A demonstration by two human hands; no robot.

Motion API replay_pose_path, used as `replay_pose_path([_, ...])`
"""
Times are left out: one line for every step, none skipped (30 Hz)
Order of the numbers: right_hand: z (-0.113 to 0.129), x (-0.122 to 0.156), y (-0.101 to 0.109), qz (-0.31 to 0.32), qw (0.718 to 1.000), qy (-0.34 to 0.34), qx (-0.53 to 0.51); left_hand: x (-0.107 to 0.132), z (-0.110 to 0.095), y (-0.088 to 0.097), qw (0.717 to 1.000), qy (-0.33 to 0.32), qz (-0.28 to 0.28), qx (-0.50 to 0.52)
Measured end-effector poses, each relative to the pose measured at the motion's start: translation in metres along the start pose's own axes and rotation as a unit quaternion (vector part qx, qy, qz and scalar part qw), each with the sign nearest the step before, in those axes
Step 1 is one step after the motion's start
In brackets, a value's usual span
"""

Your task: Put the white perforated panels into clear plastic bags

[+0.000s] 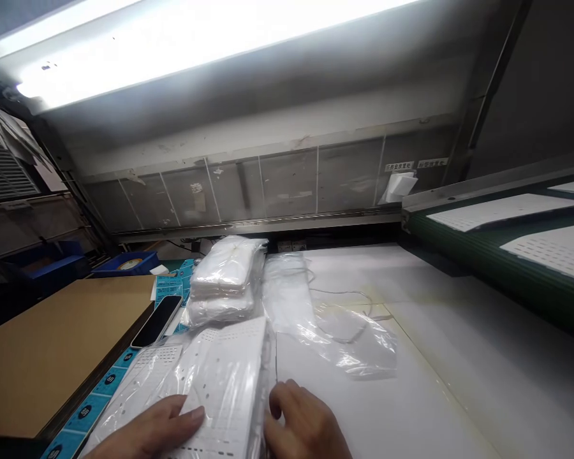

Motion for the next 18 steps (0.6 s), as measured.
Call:
replay_pose_path([0.0, -0.009, -0.003, 0.009, 1.0, -0.006, 0.014, 0.007, -0.008, 0.0, 1.0, -0.002, 0.015, 0.007])
replay_pose_path([0.0, -0.018, -0.007, 0.031, 0.999, -0.038, -0.004, 0.012, -0.017, -0.001, 0.999, -0.009, 0.028, 0.013])
replay_pose_path([0.0, -0.027, -0.011, 0.07, 0.991, -0.095, -0.061, 0.017, -0.026, 0.0, 0.999, -0.023, 0.039, 0.017])
replay_pose_path([0.001, -0.036, -0.015, 0.116, 0.966, -0.169, -0.16, 0.02, -0.036, 0.002, 0.998, -0.042, 0.049, 0.018])
replay_pose_path([0.003, -0.043, -0.019, 0.157, 0.912, -0.249, -0.287, 0.023, -0.045, 0.005, 0.997, -0.058, 0.056, 0.013])
replay_pose_path([0.006, -0.051, -0.022, 0.184, 0.83, -0.319, -0.418, 0.024, -0.054, 0.009, 0.996, -0.071, 0.057, -0.001])
replay_pose_path([0.011, -0.058, -0.025, 0.193, 0.736, -0.371, -0.532, 0.024, -0.061, 0.015, 0.995, -0.082, 0.053, -0.025])
replay_pose_path([0.015, -0.065, -0.027, 0.182, 0.649, -0.402, -0.62, 0.023, -0.068, 0.022, 0.993, -0.092, 0.051, -0.052])
replay_pose_path([0.018, -0.071, -0.029, 0.158, 0.584, -0.418, -0.678, 0.021, -0.073, 0.028, 0.99, -0.102, 0.048, -0.079])
replay_pose_path([0.021, -0.074, -0.033, 0.134, 0.545, -0.431, -0.707, 0.019, -0.077, 0.035, 0.987, -0.113, 0.045, -0.103])
replay_pose_path([0.022, -0.074, -0.038, 0.116, 0.53, -0.451, -0.709, 0.016, -0.08, 0.041, 0.984, -0.123, 0.043, -0.122])
replay_pose_path([0.024, -0.071, -0.046, 0.103, 0.537, -0.476, -0.689, 0.012, -0.081, 0.046, 0.981, -0.134, 0.044, -0.135])
replay_pose_path([0.027, -0.065, -0.055, 0.096, 0.564, -0.5, -0.65, 0.009, -0.081, 0.051, 0.979, -0.141, 0.043, -0.143])
replay_pose_path([0.03, -0.057, -0.065, 0.096, 0.608, -0.518, -0.594, 0.005, -0.08, 0.055, 0.977, -0.147, 0.037, -0.149])
replay_pose_path([0.033, -0.048, -0.075, 0.1, 0.661, -0.523, -0.529, 0.002, -0.078, 0.059, 0.976, -0.15, 0.028, -0.154])
replay_pose_path([0.038, -0.038, -0.085, 0.106, 0.712, -0.516, -0.465, -0.002, -0.075, 0.062, 0.977, -0.148, 0.013, -0.156])
replay_pose_path([0.044, -0.027, -0.095, 0.11, 0.754, -0.503, -0.408, -0.006, -0.071, 0.066, 0.977, -0.143, -0.012, -0.159])
replay_pose_path([0.049, -0.015, -0.104, 0.107, 0.783, -0.493, -0.363, -0.009, -0.068, 0.071, 0.976, -0.138, -0.043, -0.166])
Point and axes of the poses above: each hand's wrist, its own x-axis away from the middle knuckle, its own y-axis out of the back of the hand, z = x × y, the point moved 3 cm from there along -x, towards the middle knuckle, and after that the axes turned 3 degrees about -z, right-handed, at the moved point
